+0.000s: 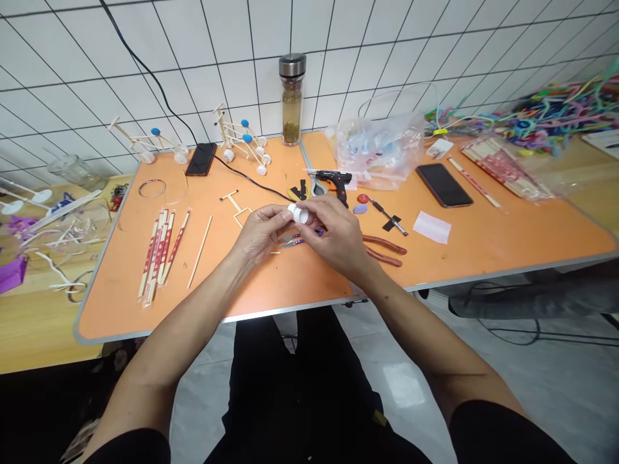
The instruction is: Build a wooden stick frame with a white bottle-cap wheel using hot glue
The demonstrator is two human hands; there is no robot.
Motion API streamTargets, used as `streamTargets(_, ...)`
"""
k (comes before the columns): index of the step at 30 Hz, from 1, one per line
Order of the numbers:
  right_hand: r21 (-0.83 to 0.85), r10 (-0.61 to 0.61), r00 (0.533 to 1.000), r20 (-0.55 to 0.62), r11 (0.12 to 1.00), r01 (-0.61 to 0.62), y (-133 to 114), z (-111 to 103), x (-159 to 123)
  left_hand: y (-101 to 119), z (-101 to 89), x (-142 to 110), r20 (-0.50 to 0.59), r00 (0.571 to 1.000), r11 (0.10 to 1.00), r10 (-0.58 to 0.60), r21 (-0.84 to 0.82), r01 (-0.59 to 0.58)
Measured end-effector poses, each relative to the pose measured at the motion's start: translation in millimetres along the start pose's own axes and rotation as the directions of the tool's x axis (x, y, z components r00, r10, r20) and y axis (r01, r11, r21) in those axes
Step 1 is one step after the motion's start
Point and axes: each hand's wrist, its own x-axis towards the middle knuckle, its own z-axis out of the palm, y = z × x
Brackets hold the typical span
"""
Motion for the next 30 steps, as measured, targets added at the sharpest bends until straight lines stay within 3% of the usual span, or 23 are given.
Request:
streamTargets(8, 0.007, 0.044, 0.998, 0.037, 0.999, -0.045, 0, -8, 0, -2, 2.3, -1, 0.01, 0.999, 0.996, 0.048, 0.079, -0.049)
streamTargets(10, 0.084, 0.157, 0.987, 0.013, 0.984, -0.158, 0, -9, -1, -1, 3.2, 0, 0.011, 0.999, 0.999, 0.03, 0.031, -0.031)
streamTargets(13, 0.305, 0.385, 0.923, 0.001, 0.879, -0.367, 1, -7, -4, 2, 3.8, 1, 0.023, 0.999, 0.999, 0.023, -0.041, -0.022)
streamTargets(15, 0.42, 0.454, 0.891, -0.005, 0.809, -0.411, 0, -5, -4, 4, 3.5, 2, 0.029, 0.999, 0.998, 0.021, -0.064, -0.019)
streamTargets(20, 0.465, 0.472, 0.878, -0.081, 0.797, -0.386, -3, 3, -5, 6, 4.6, 0, 0.018, 1.0, 0.997, 0.02, -0.077, -0.018)
streamTargets(30, 0.468, 0.466, 0.883, -0.062, 0.795, -0.386, -6, 14, -14, 7, 8.0, 0, -0.026, 0.999, 0.995, 0.038, -0.088, -0.041)
